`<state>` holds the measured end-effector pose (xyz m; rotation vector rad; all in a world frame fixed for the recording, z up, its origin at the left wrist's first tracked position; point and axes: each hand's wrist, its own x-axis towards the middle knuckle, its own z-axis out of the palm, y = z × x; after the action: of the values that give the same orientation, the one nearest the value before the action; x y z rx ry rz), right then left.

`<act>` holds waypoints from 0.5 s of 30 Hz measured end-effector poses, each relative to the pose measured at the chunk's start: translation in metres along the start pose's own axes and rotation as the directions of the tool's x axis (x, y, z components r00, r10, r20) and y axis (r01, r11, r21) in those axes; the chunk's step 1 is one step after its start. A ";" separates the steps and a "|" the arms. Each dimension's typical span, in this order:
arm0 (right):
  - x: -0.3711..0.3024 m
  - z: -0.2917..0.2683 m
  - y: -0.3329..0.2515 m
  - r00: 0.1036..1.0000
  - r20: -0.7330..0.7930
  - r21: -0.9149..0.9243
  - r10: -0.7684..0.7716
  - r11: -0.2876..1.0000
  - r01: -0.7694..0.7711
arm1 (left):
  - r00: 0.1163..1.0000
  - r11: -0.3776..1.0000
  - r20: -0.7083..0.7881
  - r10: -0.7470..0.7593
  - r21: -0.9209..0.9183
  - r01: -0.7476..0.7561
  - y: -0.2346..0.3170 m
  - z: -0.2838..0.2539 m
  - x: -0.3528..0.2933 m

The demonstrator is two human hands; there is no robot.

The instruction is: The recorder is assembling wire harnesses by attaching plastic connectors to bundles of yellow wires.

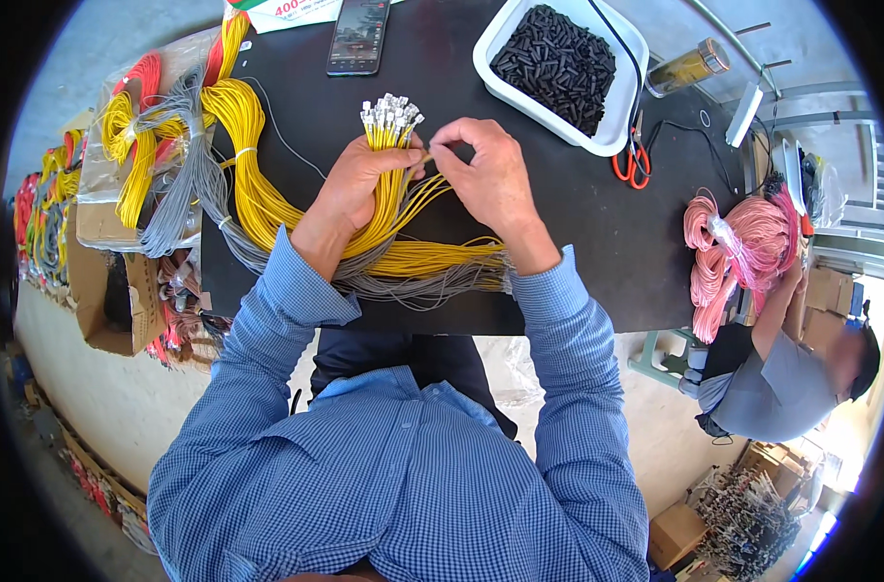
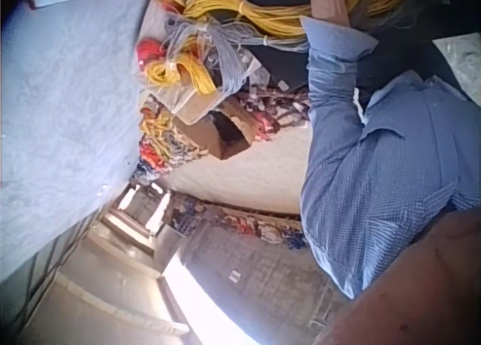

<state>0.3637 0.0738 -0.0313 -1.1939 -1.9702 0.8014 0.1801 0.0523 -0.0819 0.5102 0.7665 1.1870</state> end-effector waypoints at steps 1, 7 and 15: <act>-0.001 -0.007 -0.003 0.997 0.059 -0.035 0.058 0.998 -0.056 | 1.000 1.000 -0.016 0.010 -0.002 -0.010 -0.001 -0.002 0.000; 0.001 -0.043 0.000 0.950 0.305 -0.290 -0.061 0.945 0.154 | 0.998 0.998 -0.019 -0.057 -0.020 0.056 0.008 0.003 -0.005; 0.107 -0.078 0.078 0.996 0.032 -0.662 0.088 0.748 -0.044 | 0.996 0.999 -0.069 -0.049 -0.016 0.048 0.007 0.007 -0.005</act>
<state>0.4281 0.2127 -0.0219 -1.6558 -2.3661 0.1354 0.1799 0.0501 -0.0708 0.4377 0.8247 1.1691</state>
